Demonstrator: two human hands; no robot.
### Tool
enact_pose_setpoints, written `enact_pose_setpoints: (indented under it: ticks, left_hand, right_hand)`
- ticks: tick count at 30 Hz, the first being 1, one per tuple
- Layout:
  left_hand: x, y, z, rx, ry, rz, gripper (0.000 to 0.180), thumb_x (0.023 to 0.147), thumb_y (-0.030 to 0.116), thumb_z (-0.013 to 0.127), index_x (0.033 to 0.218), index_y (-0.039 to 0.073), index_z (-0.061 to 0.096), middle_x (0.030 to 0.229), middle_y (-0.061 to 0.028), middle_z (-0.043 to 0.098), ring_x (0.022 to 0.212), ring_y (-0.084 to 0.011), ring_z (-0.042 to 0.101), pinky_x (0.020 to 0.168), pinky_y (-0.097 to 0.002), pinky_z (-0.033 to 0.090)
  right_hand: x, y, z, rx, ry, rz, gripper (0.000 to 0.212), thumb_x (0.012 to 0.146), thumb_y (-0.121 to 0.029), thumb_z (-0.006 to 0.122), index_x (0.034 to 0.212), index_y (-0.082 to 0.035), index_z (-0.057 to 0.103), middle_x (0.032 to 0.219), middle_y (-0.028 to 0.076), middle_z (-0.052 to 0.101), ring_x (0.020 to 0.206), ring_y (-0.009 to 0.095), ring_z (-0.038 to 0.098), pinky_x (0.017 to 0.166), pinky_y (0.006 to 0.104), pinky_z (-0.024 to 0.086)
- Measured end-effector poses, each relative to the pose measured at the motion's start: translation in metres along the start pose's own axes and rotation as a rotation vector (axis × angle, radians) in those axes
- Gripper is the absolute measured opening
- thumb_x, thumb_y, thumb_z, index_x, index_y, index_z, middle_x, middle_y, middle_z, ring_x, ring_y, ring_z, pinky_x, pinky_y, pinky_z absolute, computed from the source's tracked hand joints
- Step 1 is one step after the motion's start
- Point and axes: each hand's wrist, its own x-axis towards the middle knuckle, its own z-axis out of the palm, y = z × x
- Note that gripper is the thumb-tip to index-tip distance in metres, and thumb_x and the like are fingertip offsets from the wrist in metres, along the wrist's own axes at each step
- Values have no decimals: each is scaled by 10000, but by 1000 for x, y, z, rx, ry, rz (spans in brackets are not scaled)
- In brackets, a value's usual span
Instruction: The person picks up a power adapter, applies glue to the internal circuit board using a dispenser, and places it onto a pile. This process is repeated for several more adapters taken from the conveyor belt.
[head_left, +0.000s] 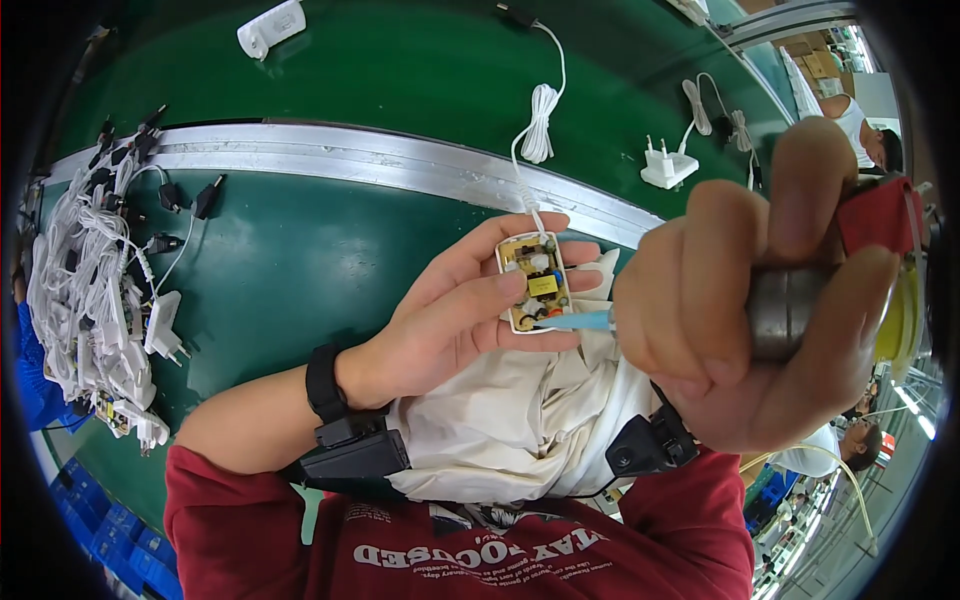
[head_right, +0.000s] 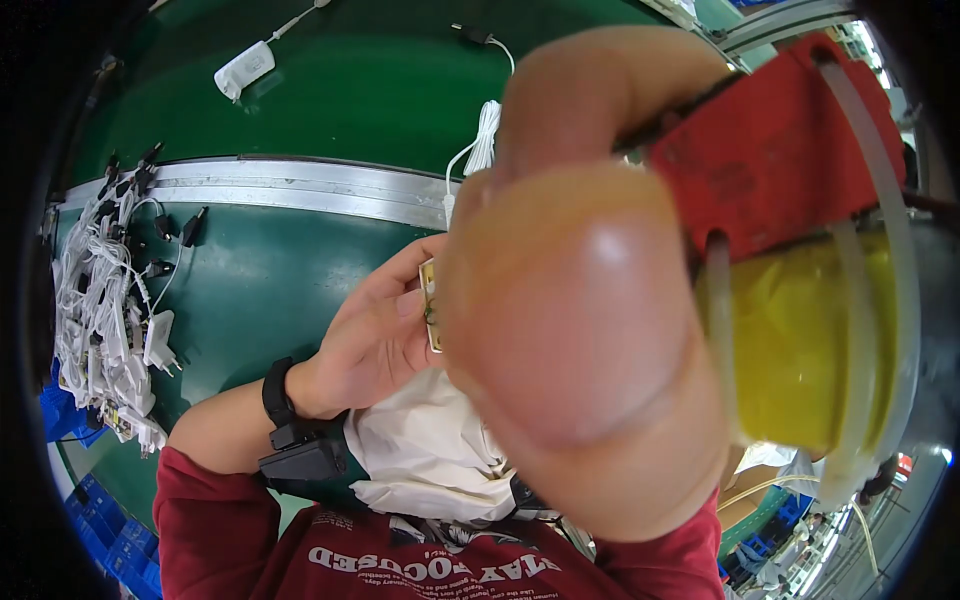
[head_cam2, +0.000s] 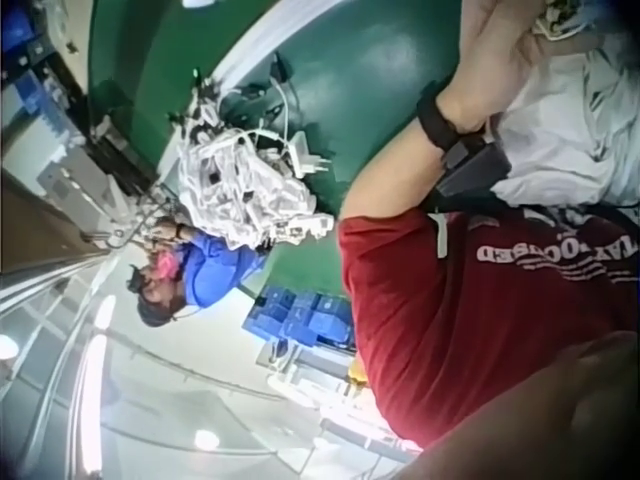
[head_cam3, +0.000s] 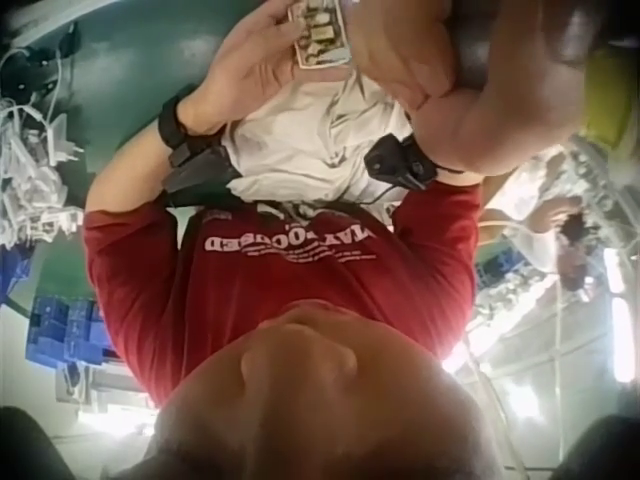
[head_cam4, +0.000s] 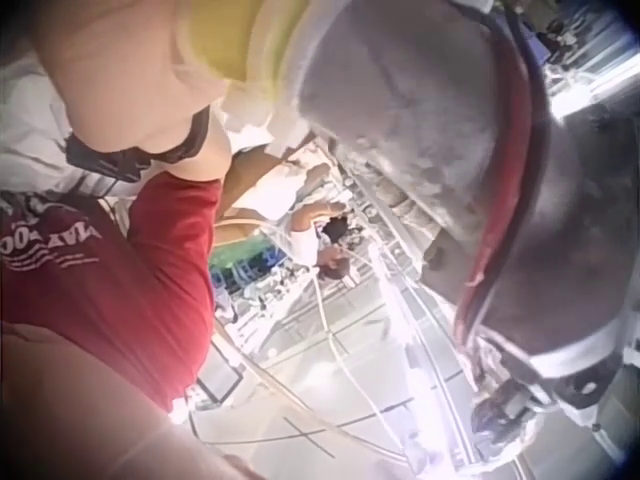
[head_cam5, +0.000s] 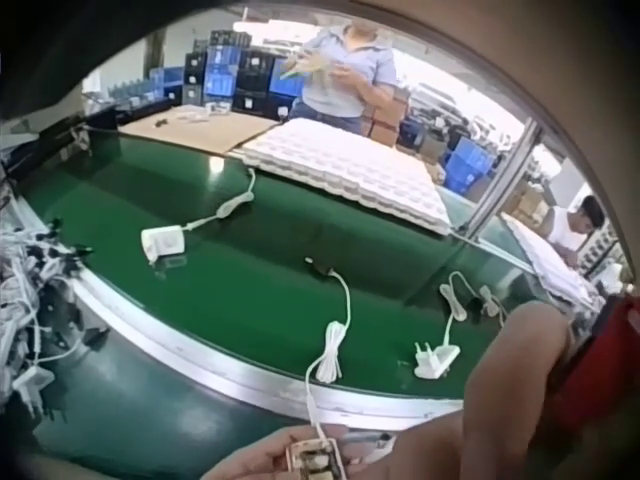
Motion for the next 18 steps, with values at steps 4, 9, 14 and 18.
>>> enact_pose_setpoints:
  ticks: [4, 9, 14, 18]
  left_hand:
    - [-1, 0, -1, -40, -65, -1, 458, 965, 121, 394, 1398, 56, 260, 1389, -157, 387, 1283, -281, 409, 989, -480, 442]
    - [-1, -3, -3, -75, -111, 12, 457, 972, 138, 388, 1400, 52, 255, 1390, -157, 387, 1278, -282, 414, 989, -482, 441]
    - [0, -1, -4, -87, -117, 10, 463, 972, 147, 388, 1401, 42, 249, 1387, -162, 388, 1276, -282, 416, 989, -479, 443]
    - [2, -3, -2, -66, -102, 3, 464, 974, 155, 387, 1400, 39, 248, 1382, -167, 392, 1276, -281, 416, 988, -475, 444]
  right_hand:
    - [0, 1, 5, 11, -11, 5, 348, 1002, -414, 273, 1025, -77, 356, 513, -2, 370, 365, 76, 307, 363, 224, 276]
    - [-2, 3, 6, 28, -19, 9, 350, 1002, -413, 274, 1035, -74, 354, 514, -2, 370, 365, 76, 308, 363, 224, 276]
    - [2, 5, 7, 54, -15, 9, 353, 1002, -412, 275, 1045, -70, 352, 516, -2, 371, 366, 76, 309, 363, 224, 277]
    - [9, 7, 12, 72, -16, 10, 355, 1002, -411, 275, 1053, -68, 351, 517, -3, 371, 367, 76, 310, 363, 224, 278]
